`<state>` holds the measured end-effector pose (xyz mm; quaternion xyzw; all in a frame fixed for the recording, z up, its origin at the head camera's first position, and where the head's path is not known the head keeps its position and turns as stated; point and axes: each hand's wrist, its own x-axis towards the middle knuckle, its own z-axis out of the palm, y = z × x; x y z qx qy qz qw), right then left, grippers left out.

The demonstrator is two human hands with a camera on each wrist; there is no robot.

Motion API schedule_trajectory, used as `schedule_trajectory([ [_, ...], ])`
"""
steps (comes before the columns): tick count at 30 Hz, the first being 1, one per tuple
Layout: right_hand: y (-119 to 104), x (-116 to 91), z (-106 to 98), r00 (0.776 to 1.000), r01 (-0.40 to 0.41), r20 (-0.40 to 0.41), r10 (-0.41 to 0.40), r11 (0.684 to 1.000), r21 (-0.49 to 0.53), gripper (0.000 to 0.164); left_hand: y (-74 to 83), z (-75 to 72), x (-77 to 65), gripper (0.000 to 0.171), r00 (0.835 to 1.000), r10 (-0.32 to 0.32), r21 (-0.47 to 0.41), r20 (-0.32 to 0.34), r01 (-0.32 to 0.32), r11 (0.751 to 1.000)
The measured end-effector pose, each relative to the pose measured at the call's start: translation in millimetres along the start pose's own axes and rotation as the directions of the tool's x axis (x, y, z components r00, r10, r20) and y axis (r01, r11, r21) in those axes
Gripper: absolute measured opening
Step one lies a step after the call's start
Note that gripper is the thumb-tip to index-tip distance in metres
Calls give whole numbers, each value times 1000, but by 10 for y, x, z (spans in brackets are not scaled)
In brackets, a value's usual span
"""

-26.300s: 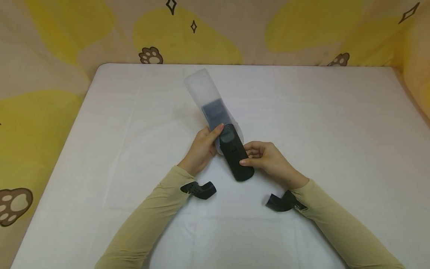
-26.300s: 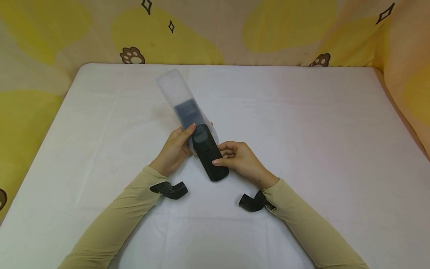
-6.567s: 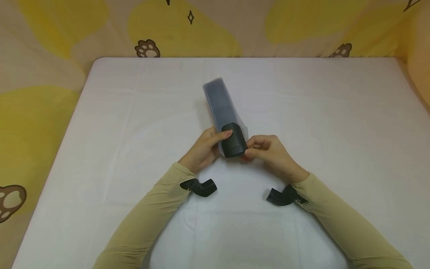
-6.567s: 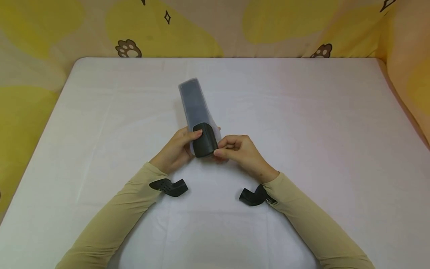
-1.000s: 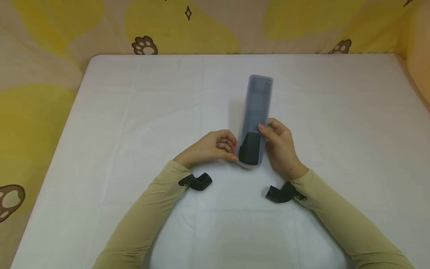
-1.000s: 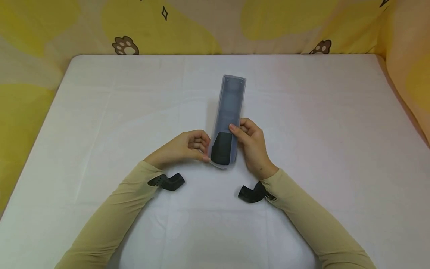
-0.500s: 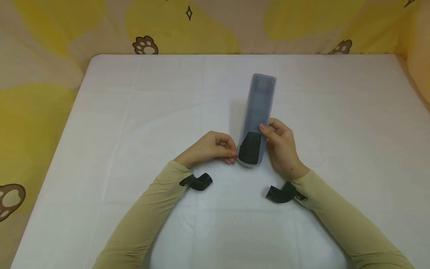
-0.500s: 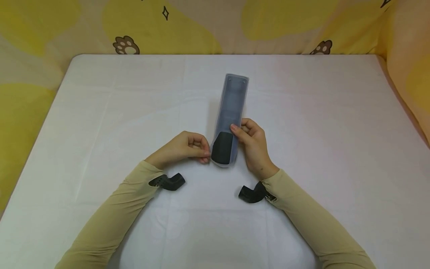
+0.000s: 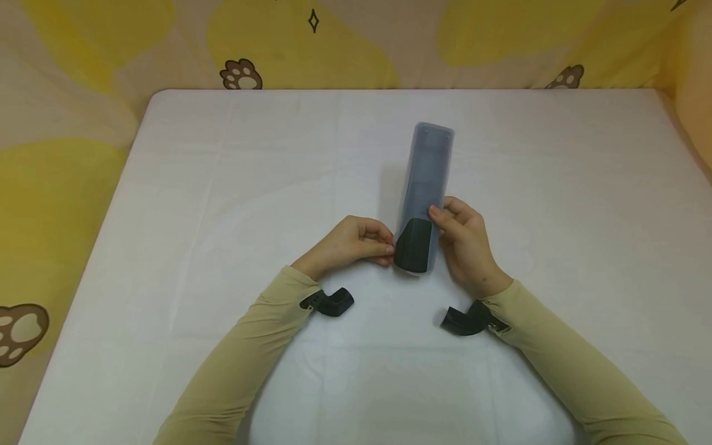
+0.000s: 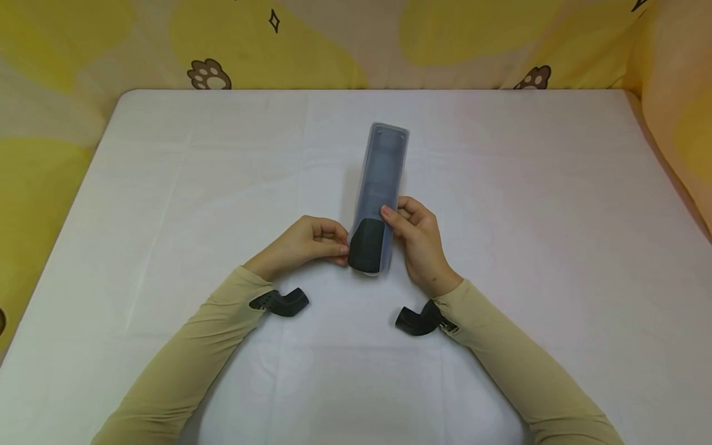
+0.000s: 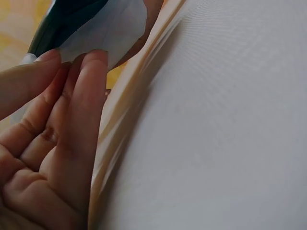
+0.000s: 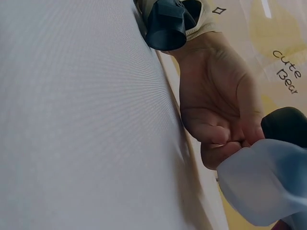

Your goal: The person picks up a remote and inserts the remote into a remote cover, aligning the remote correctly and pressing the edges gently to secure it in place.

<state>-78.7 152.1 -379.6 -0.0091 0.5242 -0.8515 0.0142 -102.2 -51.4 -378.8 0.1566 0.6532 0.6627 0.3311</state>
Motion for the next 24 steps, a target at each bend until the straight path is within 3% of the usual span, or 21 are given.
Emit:
schedule_trajectory([
  [16, 2, 9, 5, 1000, 1, 5, -1, 1000, -15, 8, -2, 23, -2, 7, 999, 37, 8, -11, -37, 999],
  [24, 8, 10, 0, 1000, -12, -3, 12, 999, -47, 6, -9, 10, 6, 3, 998, 38, 65, 56, -41, 997],
])
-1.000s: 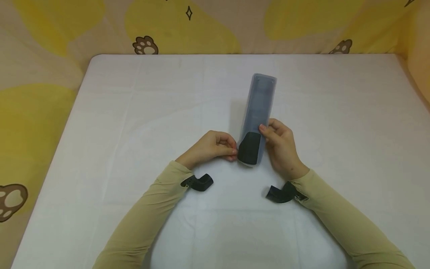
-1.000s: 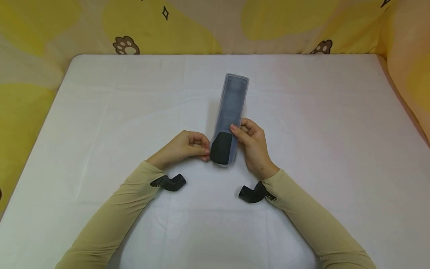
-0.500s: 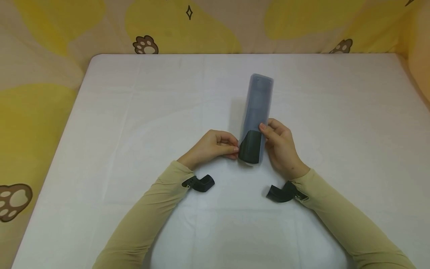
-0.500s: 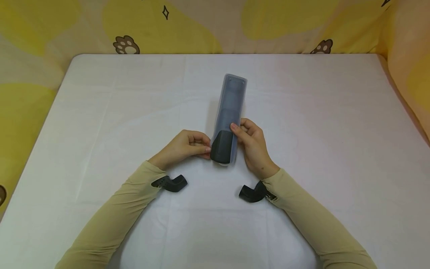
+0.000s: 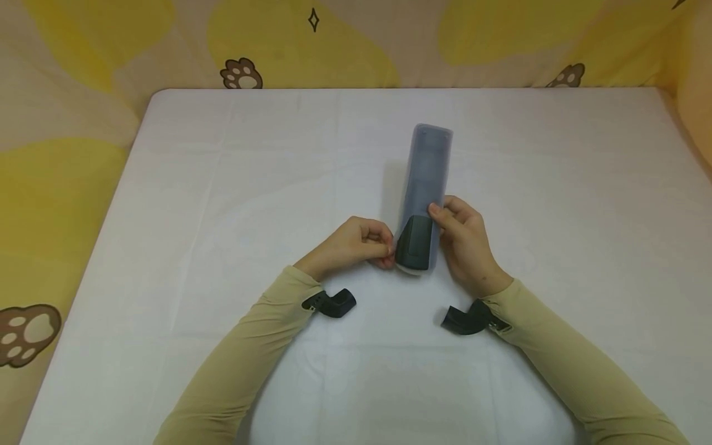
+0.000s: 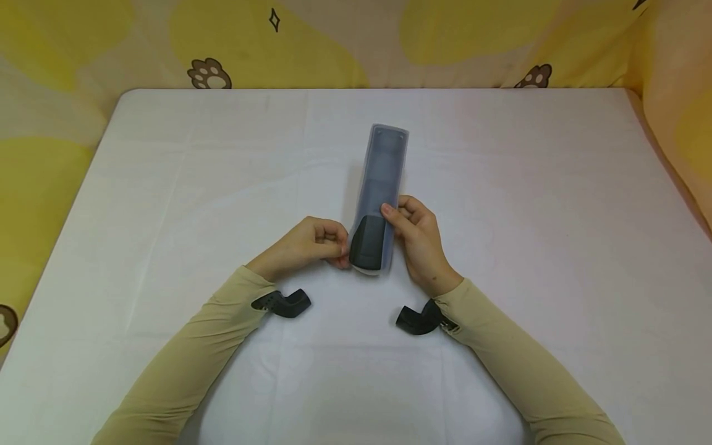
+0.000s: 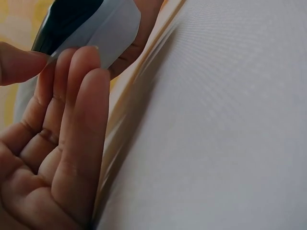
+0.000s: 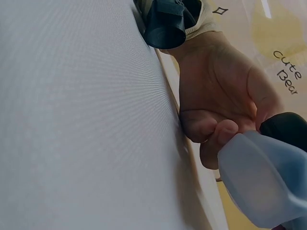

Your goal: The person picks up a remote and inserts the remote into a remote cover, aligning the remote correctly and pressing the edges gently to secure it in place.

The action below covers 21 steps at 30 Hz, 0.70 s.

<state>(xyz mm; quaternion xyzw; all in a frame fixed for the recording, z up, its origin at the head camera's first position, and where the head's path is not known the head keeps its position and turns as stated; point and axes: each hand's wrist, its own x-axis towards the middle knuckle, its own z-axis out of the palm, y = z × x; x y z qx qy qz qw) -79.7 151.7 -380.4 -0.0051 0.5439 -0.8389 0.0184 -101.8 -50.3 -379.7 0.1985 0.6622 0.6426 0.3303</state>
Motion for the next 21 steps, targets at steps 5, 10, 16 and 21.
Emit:
schedule_trajectory([
  [5, 2, 9, -1, 1000, -18, -5, 18, 1000, -17, 5, 4, 2, -4, 6, 1000, 5, 27, 26, -5, 1000],
  [10, 0, 14, -8, 999, -43, -12, 43, 998, -34, 4, 3, 5, -4, 7, 998, 25, 58, 57, -28, 998],
  [16, -1, 12, -16, 999, -46, -28, 45, 998, -40, 3, 7, 0, -2, 7, 997, 44, 82, 71, -49, 995],
  [21, -1, 16, -12, 998, -48, -43, 45, 997, -58, 7, 4, -7, -3, 7, 994, 61, 85, 88, -68, 994],
])
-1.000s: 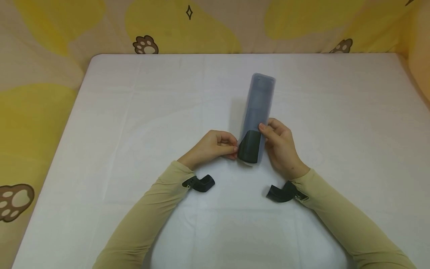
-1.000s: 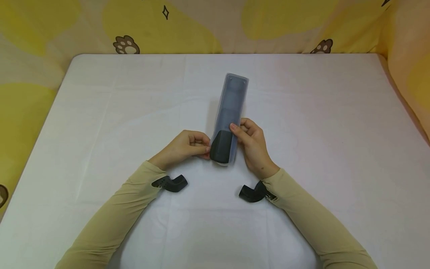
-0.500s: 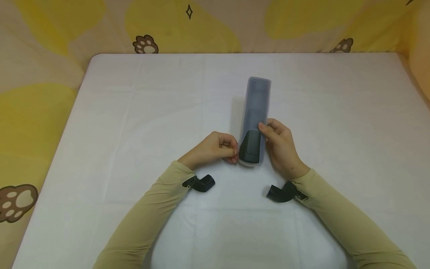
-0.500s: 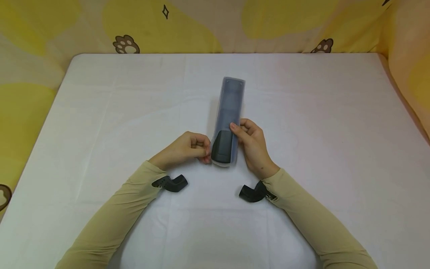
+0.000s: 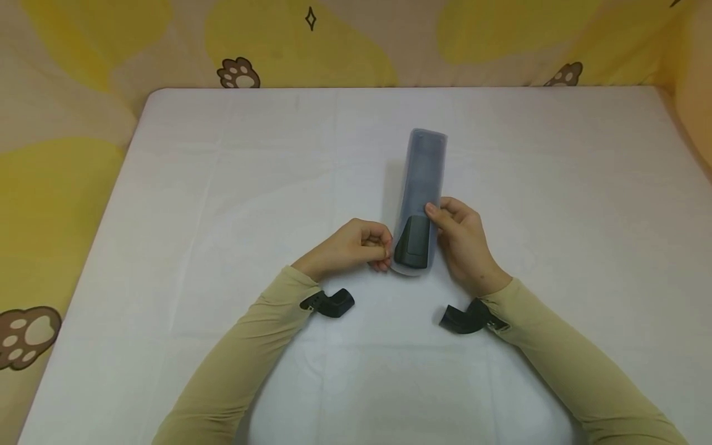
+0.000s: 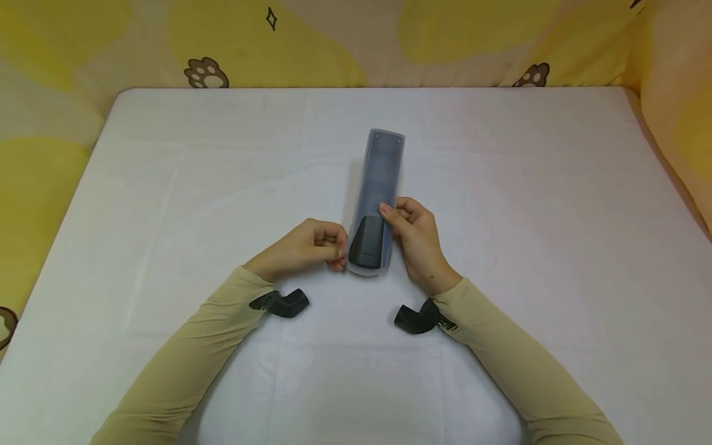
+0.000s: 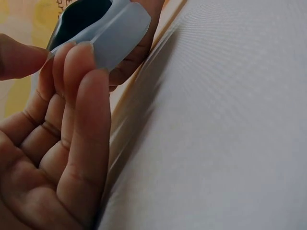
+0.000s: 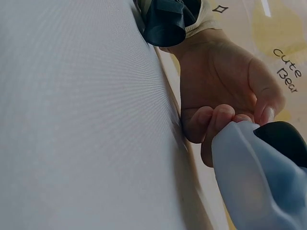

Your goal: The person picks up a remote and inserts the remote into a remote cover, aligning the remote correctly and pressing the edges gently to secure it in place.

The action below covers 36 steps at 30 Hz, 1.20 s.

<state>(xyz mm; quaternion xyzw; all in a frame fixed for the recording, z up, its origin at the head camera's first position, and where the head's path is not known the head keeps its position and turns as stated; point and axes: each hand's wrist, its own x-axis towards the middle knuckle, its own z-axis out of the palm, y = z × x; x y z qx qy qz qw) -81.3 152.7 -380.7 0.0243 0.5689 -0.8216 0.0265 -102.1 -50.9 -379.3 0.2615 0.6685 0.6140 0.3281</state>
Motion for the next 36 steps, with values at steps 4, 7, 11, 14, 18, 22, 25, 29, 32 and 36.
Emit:
schedule_trajectory([
  [4, -4, -1, 7, 1000, -6, 9, 6, 1000, -11, 5, 1, -10, -10, 7, 1000, 16, -2, 11, -16, 1000],
  [7, -4, 0, 2, 1000, -6, 18, 6, 1000, -2, 4, 4, -23, -14, 7, 999, 33, -11, 19, -33, 999],
  [11, -2, 6, -3, 1000, 3, 8, -3, 1000, 14, 4, 10, -40, -25, 7, 998, 53, -46, 24, -52, 998],
  [14, -4, 9, -3, 1000, 11, 3, -11, 1000, 24, 4, 19, -43, -34, 6, 998, 59, -76, 20, -58, 995],
  [18, -4, 10, -8, 1000, 9, 8, -10, 999, 43, 2, 15, -25, -21, 5, 999, 31, -81, 10, -31, 996],
  [22, -2, 8, -7, 1000, 15, 18, -16, 999, 50, 4, 8, 9, -1, 7, 999, -31, -28, -27, 30, 999],
  [25, -1, 8, -4, 1000, 27, 6, -27, 998, 56, 4, 26, 40, -5, 17, 993, -93, 45, -71, 96, 994],
  [29, 2, 13, -4, 999, 44, -31, -42, 997, 64, 4, 52, 88, -11, 27, 981, -167, 100, -103, 177, 979],
  [32, 4, 16, -4, 998, 47, -48, -44, 997, 59, 4, 60, 114, -8, 26, 975, -188, 92, -120, 200, 976],
  [36, 5, 20, -5, 998, 41, -43, -39, 998, 56, 4, 63, 124, -8, 26, 973, -188, 83, -136, 201, 976],
])
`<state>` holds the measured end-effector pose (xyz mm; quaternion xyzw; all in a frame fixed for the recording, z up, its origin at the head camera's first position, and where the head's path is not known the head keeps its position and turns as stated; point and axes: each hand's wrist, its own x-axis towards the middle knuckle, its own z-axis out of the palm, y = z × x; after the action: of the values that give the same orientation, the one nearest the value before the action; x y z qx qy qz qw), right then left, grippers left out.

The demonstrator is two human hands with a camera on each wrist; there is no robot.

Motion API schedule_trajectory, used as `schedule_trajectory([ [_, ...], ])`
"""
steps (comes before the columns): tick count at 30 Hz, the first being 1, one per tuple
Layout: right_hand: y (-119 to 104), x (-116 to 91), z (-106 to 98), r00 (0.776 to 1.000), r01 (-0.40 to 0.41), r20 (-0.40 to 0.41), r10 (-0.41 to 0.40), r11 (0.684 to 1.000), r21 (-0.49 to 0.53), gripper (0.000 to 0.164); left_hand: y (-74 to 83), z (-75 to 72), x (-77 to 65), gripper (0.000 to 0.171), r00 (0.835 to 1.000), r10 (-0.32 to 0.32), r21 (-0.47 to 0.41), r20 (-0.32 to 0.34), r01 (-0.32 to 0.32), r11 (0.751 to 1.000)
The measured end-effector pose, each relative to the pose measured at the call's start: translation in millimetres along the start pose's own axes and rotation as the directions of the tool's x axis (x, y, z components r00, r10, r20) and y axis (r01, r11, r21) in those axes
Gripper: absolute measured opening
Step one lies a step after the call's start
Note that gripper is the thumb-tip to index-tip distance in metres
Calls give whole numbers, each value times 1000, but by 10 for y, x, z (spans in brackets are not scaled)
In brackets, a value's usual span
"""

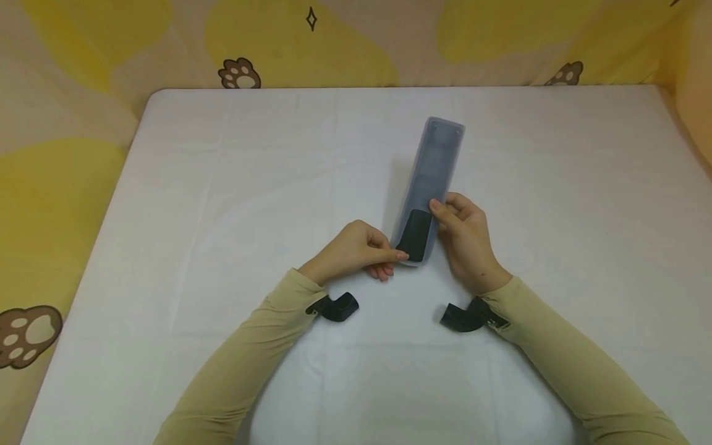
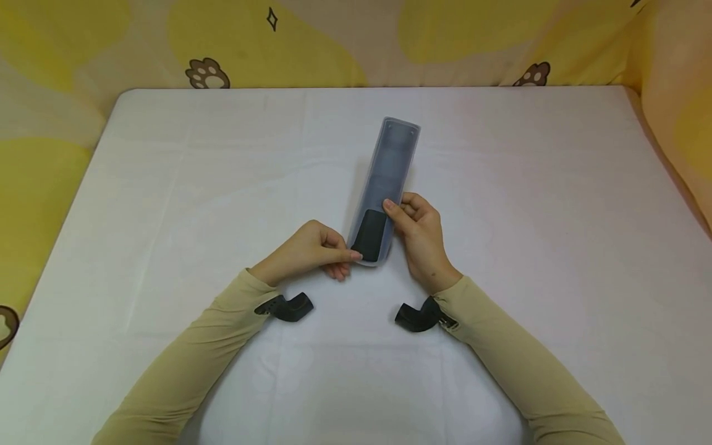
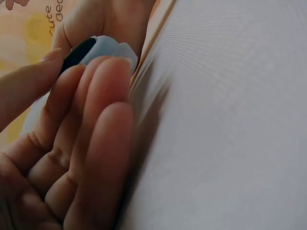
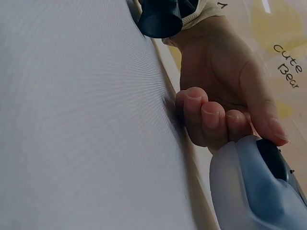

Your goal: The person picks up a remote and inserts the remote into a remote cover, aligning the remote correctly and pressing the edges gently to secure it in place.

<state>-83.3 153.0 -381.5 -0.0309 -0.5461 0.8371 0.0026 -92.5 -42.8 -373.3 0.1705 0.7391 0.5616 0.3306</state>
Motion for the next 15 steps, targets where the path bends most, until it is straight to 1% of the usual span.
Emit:
schedule_trajectory([
  [4, -3, 2, -1, 1000, -6, 14, 7, 1000, -11, 3, -7, -7, 3, 27, 1000, 7, 17, 13, -7, 1000],
  [10, -3, 5, -14, 999, -21, 31, 21, 1000, 2, 3, -4, -21, 2, 36, 999, 10, 53, 34, -12, 999],
  [12, -2, 5, -15, 999, -23, 36, 23, 1000, 5, 3, 2, -23, -4, 37, 999, 22, 66, 48, -26, 998],
  [15, 0, 2, -15, 999, -22, 38, 22, 1000, 8, 3, -3, -28, -8, 37, 994, 67, 84, 81, -73, 994],
])
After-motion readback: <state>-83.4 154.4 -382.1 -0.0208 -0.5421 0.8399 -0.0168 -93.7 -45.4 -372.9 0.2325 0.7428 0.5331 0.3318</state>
